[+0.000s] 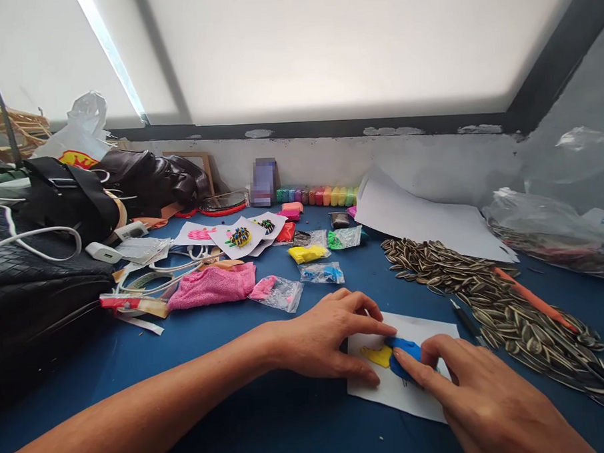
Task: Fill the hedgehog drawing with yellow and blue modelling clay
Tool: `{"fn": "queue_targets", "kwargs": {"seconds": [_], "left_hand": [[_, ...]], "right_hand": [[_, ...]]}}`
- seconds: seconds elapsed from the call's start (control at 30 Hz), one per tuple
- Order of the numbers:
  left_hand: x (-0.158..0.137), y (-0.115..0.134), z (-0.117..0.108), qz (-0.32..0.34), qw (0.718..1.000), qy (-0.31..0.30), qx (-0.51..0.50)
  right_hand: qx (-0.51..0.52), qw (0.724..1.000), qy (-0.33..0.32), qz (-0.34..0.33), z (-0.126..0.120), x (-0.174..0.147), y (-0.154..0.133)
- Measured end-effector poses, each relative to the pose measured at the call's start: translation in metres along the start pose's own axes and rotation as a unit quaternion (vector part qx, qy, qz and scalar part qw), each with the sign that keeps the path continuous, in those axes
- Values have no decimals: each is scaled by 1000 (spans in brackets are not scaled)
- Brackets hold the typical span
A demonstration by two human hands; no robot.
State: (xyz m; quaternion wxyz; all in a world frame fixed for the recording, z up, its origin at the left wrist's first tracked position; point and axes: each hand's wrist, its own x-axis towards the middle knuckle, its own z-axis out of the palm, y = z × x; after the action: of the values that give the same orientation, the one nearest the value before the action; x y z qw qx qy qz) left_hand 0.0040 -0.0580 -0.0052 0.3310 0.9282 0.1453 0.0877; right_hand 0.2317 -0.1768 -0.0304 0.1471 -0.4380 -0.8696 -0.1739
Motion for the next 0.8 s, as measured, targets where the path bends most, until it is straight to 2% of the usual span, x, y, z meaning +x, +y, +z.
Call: {"fn": "queue_targets", "kwargs": {"seconds": [0.4, 0.8], "left_hand": [[0, -1, 0, 1, 1000, 1, -2], [0, -1, 0, -1, 1000, 0, -7]], "right_hand": [[2, 1000, 17, -13, 3, -1, -2], [33, 999, 22, -12, -5, 2, -3]]}}
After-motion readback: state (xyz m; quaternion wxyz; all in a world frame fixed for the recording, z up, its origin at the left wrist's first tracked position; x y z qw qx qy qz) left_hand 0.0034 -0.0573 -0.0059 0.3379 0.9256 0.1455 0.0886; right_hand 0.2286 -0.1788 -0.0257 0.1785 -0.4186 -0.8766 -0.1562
